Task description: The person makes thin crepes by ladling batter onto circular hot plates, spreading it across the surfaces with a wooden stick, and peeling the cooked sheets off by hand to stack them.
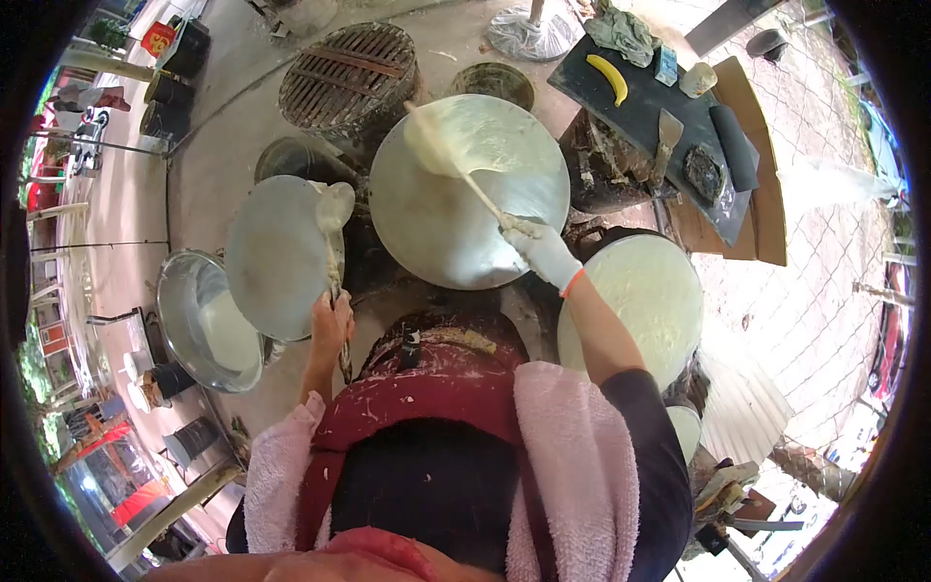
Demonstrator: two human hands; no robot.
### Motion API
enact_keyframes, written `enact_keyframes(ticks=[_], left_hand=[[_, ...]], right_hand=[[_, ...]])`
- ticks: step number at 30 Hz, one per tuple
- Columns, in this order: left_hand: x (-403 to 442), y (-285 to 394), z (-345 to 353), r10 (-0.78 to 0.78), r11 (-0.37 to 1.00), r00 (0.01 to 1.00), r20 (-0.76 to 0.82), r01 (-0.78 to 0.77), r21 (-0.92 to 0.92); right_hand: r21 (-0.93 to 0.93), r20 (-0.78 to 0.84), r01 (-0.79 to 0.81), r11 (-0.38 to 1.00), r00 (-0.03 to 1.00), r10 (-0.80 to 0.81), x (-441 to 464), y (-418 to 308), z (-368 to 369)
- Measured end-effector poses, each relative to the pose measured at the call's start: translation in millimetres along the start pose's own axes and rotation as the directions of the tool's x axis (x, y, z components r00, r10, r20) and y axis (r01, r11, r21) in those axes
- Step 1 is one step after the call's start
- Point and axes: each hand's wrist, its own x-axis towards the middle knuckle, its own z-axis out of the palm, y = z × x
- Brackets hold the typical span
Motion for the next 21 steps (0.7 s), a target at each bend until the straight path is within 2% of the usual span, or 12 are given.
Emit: enact_keyframes(ticks=[2, 4, 6, 7, 9, 11, 14, 15, 16, 18, 21], left_hand=[[0, 0, 1, -0.004, 1.0, 1.0, 0.006, 0.004, 0.006], [1, -3, -2, 0.006, 1.0, 1.0, 0.001, -0.006, 0.021], [3, -11, -5, 0.03, 0.999, 0.999, -0.015, -0.029, 0.037], [1, -13, -5, 0.033, 0.998, 0.999, -0.018, -0.032, 0.049], [1, -14, -5, 0.047, 0.997, 0.999, -0.027, -0.045, 0.069], [-1, -21, -6, 0.046, 0.997, 0.999, -0.023, -0.044, 0.068], [-4, -23, -9, 0.037, 0.994, 0.999, -0.015, -0.035, 0.105], [-4, -23, -10, 0.033, 0.992, 0.999, -0.011, -0.031, 0.124], [0, -28, -12, 0.075, 0.988, 0.997, -0.016, -0.072, 0.133], [13, -42, -15, 0.158, 0.977, 0.987, -0.024, -0.153, 0.151], [36, -22, -8, 0.162, 0.947, 0.983, -0.087, -0.13, 0.293]], right_hand=[[-0.093, 0.042, 0.301, 0.949, 0.953, -0.299, 16, 27, -18], [-0.233, 0.001, 0.407, 0.883, 0.908, -0.419, 16, 14, -53], [-0.026, -0.158, 0.258, 0.966, 0.953, -0.259, 24, -4, -67], [-0.114, -0.076, 0.184, 0.976, 0.978, -0.193, 21, -6, -67], [-0.167, 0.056, 0.028, 0.986, 0.998, -0.019, 16, -14, -51], [-0.058, 0.14, -0.005, 0.998, 0.99, 0.013, 29, 21, -39], [-0.107, 0.202, 0.064, 0.992, 0.978, -0.041, 2, -8, -32], [-0.084, 0.24, 0.293, 0.952, 0.934, -0.266, 27, 19, -53], [-0.13, 0.241, 0.328, 0.936, 0.926, -0.291, 23, -1, -63], [0.0, 0.042, 0.317, 0.948, 0.948, -0.317, 41, -6, -72], [-0.085, 0.235, 0.033, 0.996, 0.972, -0.012, 35, -21, -66]])
